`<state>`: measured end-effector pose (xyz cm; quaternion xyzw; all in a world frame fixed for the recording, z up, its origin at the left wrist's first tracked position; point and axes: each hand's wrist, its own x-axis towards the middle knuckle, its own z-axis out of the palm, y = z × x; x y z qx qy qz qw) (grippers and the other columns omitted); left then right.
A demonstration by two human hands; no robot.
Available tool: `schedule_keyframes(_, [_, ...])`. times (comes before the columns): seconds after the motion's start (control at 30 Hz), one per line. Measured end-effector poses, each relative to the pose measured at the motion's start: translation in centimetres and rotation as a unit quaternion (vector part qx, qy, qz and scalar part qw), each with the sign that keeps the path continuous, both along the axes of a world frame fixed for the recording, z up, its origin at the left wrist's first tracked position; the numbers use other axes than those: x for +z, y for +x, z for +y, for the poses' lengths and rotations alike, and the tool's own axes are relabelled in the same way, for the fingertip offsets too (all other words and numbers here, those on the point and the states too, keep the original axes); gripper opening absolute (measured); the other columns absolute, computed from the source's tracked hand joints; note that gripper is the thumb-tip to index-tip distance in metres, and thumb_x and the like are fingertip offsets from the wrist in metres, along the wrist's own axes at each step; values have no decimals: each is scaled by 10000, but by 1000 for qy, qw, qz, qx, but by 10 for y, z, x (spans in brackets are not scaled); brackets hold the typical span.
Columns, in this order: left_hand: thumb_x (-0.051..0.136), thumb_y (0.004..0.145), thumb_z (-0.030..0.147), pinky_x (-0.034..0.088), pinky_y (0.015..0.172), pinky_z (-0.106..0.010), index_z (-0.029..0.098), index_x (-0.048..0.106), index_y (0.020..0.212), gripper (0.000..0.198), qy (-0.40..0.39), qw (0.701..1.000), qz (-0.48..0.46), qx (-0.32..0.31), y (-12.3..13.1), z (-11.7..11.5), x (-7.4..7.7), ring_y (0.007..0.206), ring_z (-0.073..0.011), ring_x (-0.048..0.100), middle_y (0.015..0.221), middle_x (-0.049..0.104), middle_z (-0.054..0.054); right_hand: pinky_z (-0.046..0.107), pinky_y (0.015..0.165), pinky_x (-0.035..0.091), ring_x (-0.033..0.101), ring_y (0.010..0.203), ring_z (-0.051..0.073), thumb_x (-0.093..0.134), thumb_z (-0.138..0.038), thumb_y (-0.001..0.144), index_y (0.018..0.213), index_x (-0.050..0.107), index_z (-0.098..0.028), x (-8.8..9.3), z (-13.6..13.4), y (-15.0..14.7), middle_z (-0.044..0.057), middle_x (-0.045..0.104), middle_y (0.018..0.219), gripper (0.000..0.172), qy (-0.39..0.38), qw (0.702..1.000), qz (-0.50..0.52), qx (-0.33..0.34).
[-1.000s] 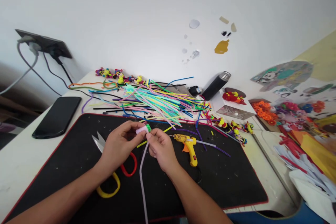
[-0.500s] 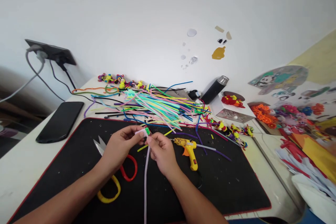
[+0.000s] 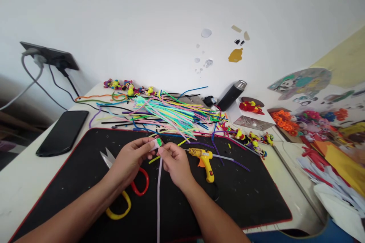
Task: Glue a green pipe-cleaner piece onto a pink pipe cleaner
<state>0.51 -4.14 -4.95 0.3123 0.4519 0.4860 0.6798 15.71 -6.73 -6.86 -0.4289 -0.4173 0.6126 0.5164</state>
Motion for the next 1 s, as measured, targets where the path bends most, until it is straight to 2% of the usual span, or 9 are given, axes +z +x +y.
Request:
schedule_keyframes(0.17, [982, 612, 300, 488, 557, -209, 162, 838, 792, 269, -23, 999, -32, -20, -1, 1, -3, 620, -111, 598, 740, 733, -33, 210, 381, 184, 269, 372, 59, 783, -639, 817, 734, 622, -208, -2, 0, 1, -121, 380, 458, 468, 0, 1000, -11, -2])
schedule_keyframes(0.5, [1009, 594, 340, 496, 528, -148, 114, 822, 785, 349, -76, 994, -63, -36, -2, 1, -2, 613, -88, 587, 722, 705, -31, 225, 419, 191, 273, 427, 68, 766, -616, 852, 727, 595, -206, -7, 1, 5, -114, 366, 504, 462, 27, 997, -67, -19])
schedule_keyframes(0.63, [980, 637, 278, 500, 527, -148, 118, 830, 827, 290, -95, 992, -76, -41, -2, 0, -1, 622, -95, 599, 750, 726, -42, 235, 433, 191, 271, 442, 74, 775, -626, 839, 735, 587, -209, -9, 2, 8, -111, 376, 510, 469, 23, 997, -71, -15])
schedule_keyframes(0.77, [938, 692, 219, 512, 525, -151, 123, 817, 770, 174, -109, 989, -89, -44, -3, -2, 1, 608, -97, 601, 728, 725, -40, 233, 441, 192, 274, 453, 75, 787, -612, 841, 773, 611, -203, -10, 3, 10, -111, 391, 514, 451, 18, 998, -66, -8])
schedule_keyframes(1.0, [916, 725, 189, 527, 511, -128, 110, 818, 764, 132, -126, 984, -105, -65, -4, -3, 4, 580, -85, 610, 708, 731, -44, 218, 420, 201, 283, 433, 62, 822, -568, 837, 895, 642, -197, -12, 3, 10, -99, 487, 561, 417, 23, 999, -26, -6])
